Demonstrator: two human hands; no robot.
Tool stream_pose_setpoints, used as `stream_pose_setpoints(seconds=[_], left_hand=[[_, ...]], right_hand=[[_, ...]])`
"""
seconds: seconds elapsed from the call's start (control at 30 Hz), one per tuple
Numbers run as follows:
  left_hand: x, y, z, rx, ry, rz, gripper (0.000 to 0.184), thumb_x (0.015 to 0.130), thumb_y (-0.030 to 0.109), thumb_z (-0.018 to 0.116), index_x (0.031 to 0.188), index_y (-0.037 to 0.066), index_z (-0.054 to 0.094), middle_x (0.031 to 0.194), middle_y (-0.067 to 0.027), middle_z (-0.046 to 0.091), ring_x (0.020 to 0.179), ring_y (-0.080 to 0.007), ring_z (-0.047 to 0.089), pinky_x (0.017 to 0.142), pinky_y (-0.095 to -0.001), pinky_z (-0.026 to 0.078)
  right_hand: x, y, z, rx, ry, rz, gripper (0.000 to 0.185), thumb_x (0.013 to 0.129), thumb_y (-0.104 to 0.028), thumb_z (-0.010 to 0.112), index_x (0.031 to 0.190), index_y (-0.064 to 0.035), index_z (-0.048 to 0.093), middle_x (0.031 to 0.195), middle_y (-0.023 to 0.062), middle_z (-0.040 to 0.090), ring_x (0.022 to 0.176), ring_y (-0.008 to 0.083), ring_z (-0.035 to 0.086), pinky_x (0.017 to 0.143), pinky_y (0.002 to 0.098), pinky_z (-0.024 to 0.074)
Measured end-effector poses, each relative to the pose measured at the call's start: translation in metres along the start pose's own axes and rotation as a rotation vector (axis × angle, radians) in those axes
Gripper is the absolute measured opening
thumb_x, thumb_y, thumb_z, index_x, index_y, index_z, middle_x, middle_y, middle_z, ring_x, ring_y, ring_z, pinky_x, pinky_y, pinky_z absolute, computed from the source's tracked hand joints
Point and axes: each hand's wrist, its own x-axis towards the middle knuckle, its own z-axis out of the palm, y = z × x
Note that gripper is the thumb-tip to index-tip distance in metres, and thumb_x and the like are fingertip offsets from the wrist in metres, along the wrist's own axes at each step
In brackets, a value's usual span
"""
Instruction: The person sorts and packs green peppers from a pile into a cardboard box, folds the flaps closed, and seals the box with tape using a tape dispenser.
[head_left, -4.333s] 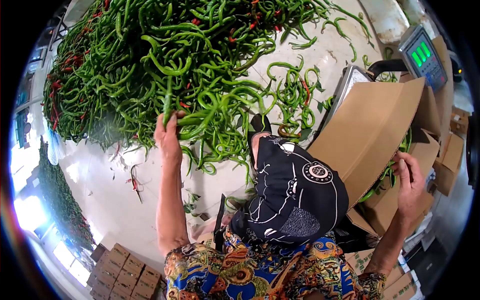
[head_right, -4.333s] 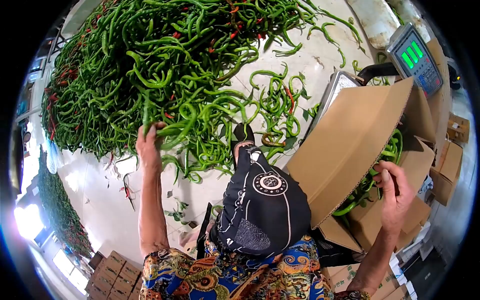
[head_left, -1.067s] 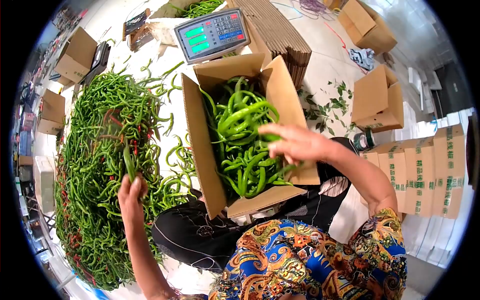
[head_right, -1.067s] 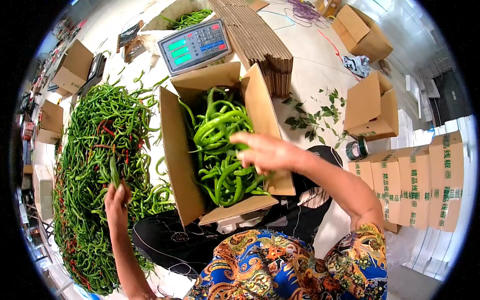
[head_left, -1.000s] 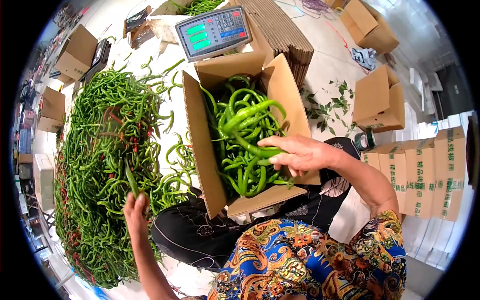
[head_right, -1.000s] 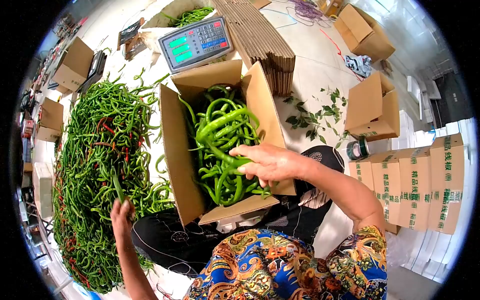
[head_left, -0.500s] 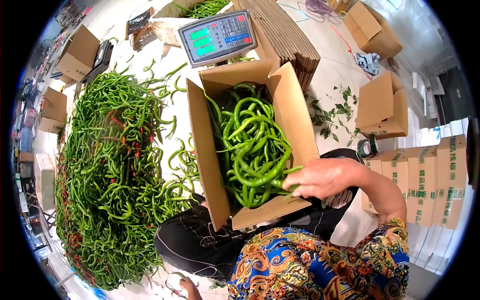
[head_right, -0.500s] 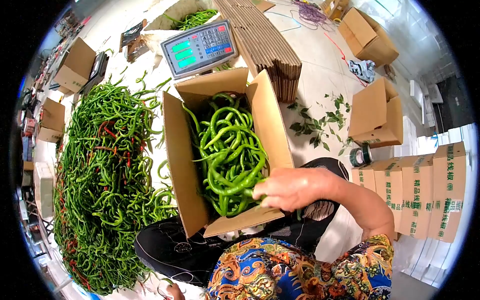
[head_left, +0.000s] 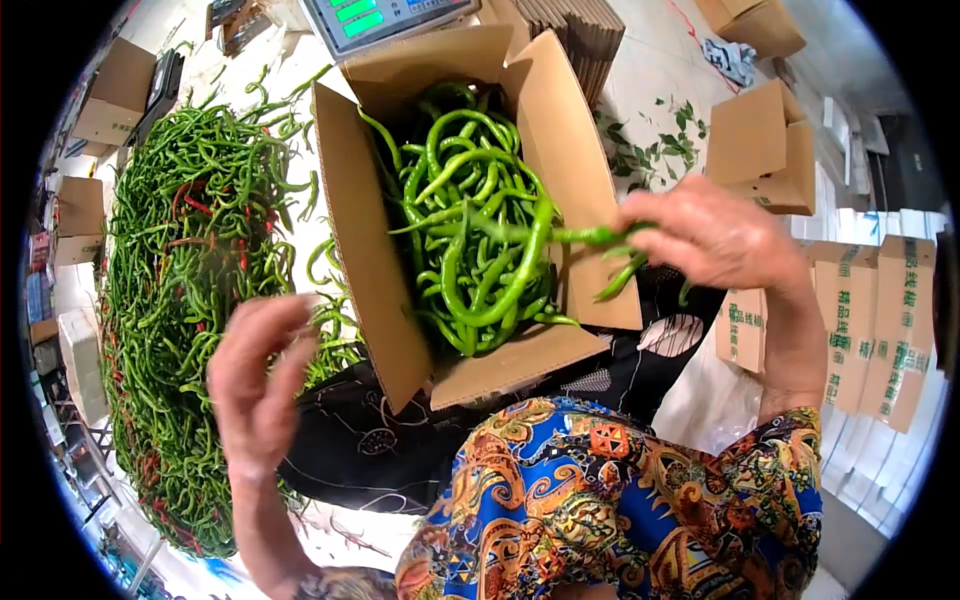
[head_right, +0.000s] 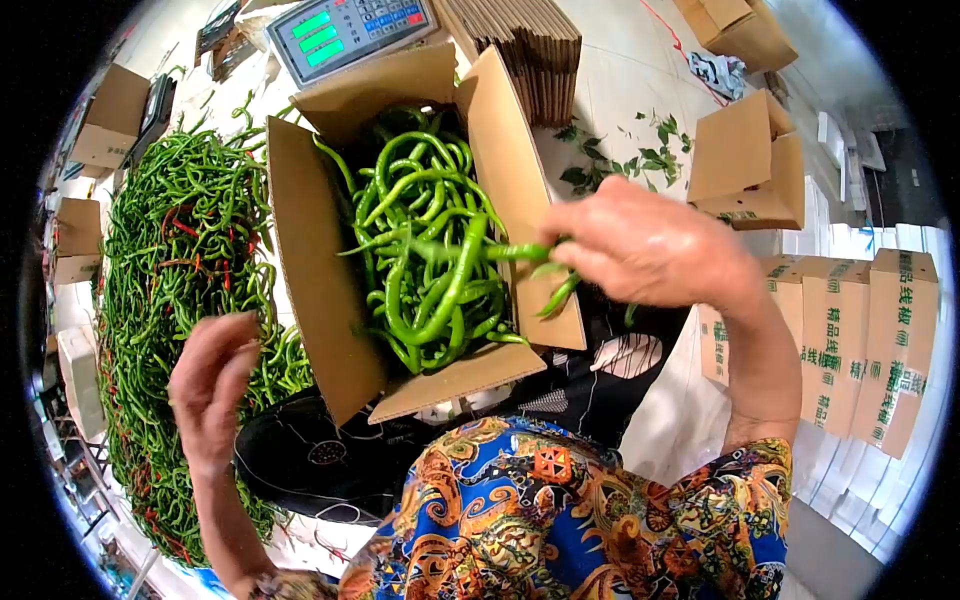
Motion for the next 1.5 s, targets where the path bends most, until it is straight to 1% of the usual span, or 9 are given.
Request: stream_pose_setpoints(seconds=[0.1,0.27,0.5,0.63,0.7,0.9,0.97,1.1,1.5], left_hand=[[0.036,0.025,0.056,0.197,-0.378,0.379,0.033,0.079,0.01,0.069,0.11,0.001,0.063,0.103,-0.0138,0.061,0.093,-0.0263,0.061,0.08,-0.0349,0.051],[0.048,-0.007,0.127,0.67,-0.517,0.641,0.022,0.066,0.008,0.068,0.086,0.005,0.057,0.087,-0.0106,0.053,0.086,-0.0281,0.057,0.077,-0.0375,0.05],[0.017,0.049,0.092,0.499,-0.578,0.337,0.016,0.074,0.011,0.067,0.081,0.005,0.054,0.08,-0.0114,0.051,0.072,-0.0292,0.058,0.062,-0.0414,0.049],[0.017,0.06,0.104,0.659,-0.558,0.43,0.014,0.074,0.01,0.065,0.082,0.005,0.055,0.085,-0.0113,0.053,0.083,-0.0297,0.057,0.071,-0.0388,0.049],[0.025,0.07,0.092,0.674,-0.256,0.566,0.015,0.074,0.009,0.066,0.085,0.004,0.056,0.092,-0.0118,0.054,0.084,-0.0303,0.054,0.073,-0.0387,0.047],[0.031,0.088,0.058,0.115,-0.05,0.184,0.01,0.078,0.0,0.066,0.081,-0.002,0.057,0.075,-0.0093,0.057,0.065,-0.0197,0.053,0.061,-0.0304,0.042],[0.024,0.1,0.045,-0.065,-0.058,-0.097,0.008,0.078,0.0,0.066,0.084,-0.002,0.06,0.078,-0.0065,0.06,0.067,-0.0133,0.053,0.062,-0.0279,0.042],[0.017,0.078,0.074,0.249,-0.2,0.242,0.014,0.078,0.003,0.071,0.08,0.0,0.057,0.077,-0.0104,0.057,0.063,-0.0224,0.057,0.053,-0.0337,0.046],[0.052,0.038,0.143,0.429,-0.589,0.471,0.041,0.072,0.007,0.075,0.112,0.006,0.064,0.103,-0.0135,0.06,0.09,-0.0323,0.057,0.08,-0.0401,0.051]], right_hand=[[-0.011,0.026,0.017,-0.223,0.442,-0.222,0.013,0.09,-0.012,0.058,0.101,-0.0067,0.062,0.059,0.0094,0.057,0.056,0.03,0.056,0.056,0.0393,0.0441],[-0.014,0.025,0.017,-0.001,0.314,-0.171,0.015,0.09,-0.011,0.056,0.103,-0.0039,0.061,0.059,0.0106,0.056,0.053,0.0263,0.057,0.053,0.0361,0.044],[-0.017,0.023,0.006,0.633,0.264,0.156,0.021,0.096,-0.018,0.053,0.107,-0.0033,0.062,0.065,0.0015,0.058,0.05,0.0057,0.051,0.045,0.0222,0.0383],[0.0,0.034,0.021,0.367,0.409,-0.022,0.018,0.092,-0.015,0.051,0.102,-0.0034,0.062,0.069,0.0101,0.062,0.056,0.0214,0.059,0.055,0.0346,0.0467],[0.0,0.042,0.042,-0.024,0.464,-0.166,0.016,0.093,-0.015,0.054,0.103,-0.0048,0.061,0.071,0.0143,0.063,0.063,0.0313,0.061,0.06,0.0376,0.0477],[-0.012,0.013,0.039,-0.062,0.25,-0.111,0.014,0.09,-0.013,0.058,0.101,-0.0059,0.062,0.073,0.0157,0.062,0.071,0.0379,0.059,0.068,0.045,0.0472],[-0.005,0.021,0.035,0.052,0.334,-0.082,0.015,0.093,-0.013,0.055,0.103,-0.0055,0.063,0.072,0.0117,0.061,0.065,0.0292,0.061,0.062,0.0389,0.0478],[-0.013,0.032,0.016,0.453,0.519,0.014,0.024,0.099,-0.021,0.049,0.112,-0.0056,0.063,0.075,-0.0024,0.06,0.049,0.0021,0.045,0.044,0.0192,0.0366],[0.009,0.02,0.024,1.351,0.419,-0.255,0.028,0.098,-0.02,0.054,0.115,0.0006,0.059,0.08,0.007,0.061,0.049,0.0021,0.045,0.044,0.017,0.036]])
